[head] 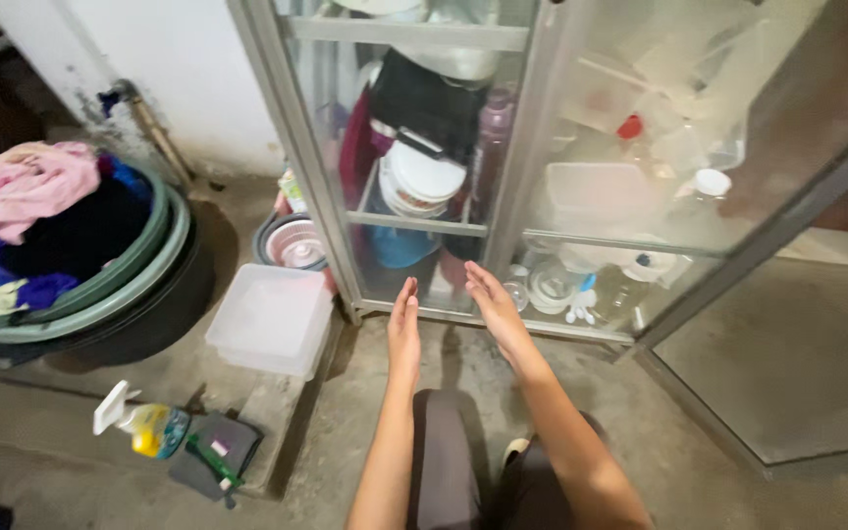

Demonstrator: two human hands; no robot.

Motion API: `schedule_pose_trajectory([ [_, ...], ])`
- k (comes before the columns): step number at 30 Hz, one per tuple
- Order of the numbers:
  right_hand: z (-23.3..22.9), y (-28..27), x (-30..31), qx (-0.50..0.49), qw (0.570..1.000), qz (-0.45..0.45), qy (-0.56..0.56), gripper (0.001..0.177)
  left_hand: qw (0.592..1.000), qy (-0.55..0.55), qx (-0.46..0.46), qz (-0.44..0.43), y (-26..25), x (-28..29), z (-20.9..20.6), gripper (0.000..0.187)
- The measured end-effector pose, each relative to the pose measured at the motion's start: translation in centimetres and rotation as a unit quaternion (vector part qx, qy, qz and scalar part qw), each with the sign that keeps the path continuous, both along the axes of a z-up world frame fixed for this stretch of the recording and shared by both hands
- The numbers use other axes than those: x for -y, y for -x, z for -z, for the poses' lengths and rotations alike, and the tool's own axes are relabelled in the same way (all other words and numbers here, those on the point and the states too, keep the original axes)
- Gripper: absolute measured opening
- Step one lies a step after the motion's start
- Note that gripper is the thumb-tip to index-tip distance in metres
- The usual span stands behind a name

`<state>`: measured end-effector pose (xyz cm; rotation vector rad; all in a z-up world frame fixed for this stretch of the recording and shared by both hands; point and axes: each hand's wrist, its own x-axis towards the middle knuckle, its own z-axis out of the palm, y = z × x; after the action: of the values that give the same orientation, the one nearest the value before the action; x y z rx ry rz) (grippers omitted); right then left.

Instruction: The person opens a glass-door cabinet and removes multiple clear plastic containers one by one, placing them in a stack on the floor. The person continues to remove containers until the cabinet is empty, then closes the cabinet door.

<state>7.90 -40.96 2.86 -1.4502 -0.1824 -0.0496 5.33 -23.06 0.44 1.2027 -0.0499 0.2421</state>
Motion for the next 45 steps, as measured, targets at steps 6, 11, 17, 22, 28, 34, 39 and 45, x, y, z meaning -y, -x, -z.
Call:
schedule_pose_trajectory([
  [6,-2.1,0.7,6.1,0.017,0.999,0.044,-0.014,0.051,0.996,-0.055,0.042,0.052,-1.6,5.3,-2.0,0.049],
  [11,-4.4,0.8,9.8,0.022,0.997,0.065,0.029,0.049,0.989,-0.056,0.083,0.111,-4.0,9.3,-3.9,0.047],
  [17,-6.7,-0.7,14.0,0.057,0.993,0.090,0.053,0.047,0.974,-0.097,0.142,0.150,-5.4,13.5,-6.8,0.046],
  [22,-8.0,-2.5,17.5,0.092,0.990,0.096,0.054,0.046,0.963,-0.153,0.159,0.157,-7.2,16.1,-9.1,0.047],
  [28,-9.5,-5.1,20.6,0.041,0.989,0.123,0.073,0.047,0.948,-0.211,0.188,0.146,-11.4,20.0,-10.0,0.050],
  [34,-10.6,-8.9,23.2,0.014,0.992,0.108,0.062,0.050,0.948,-0.213,0.176,0.157,-17.8,24.4,-8.6,0.054],
  [39,-10.6,-14.6,25.3,0.007,0.993,0.122,0.000,0.050,0.946,-0.254,0.166,0.110,-24.5,28.5,-7.6,0.060],
  [45,-9.5,-20.3,27.9,0.007,0.987,0.160,0.000,0.048,0.962,-0.229,0.136,0.057,-31.7,32.5,-7.2,0.061],
])
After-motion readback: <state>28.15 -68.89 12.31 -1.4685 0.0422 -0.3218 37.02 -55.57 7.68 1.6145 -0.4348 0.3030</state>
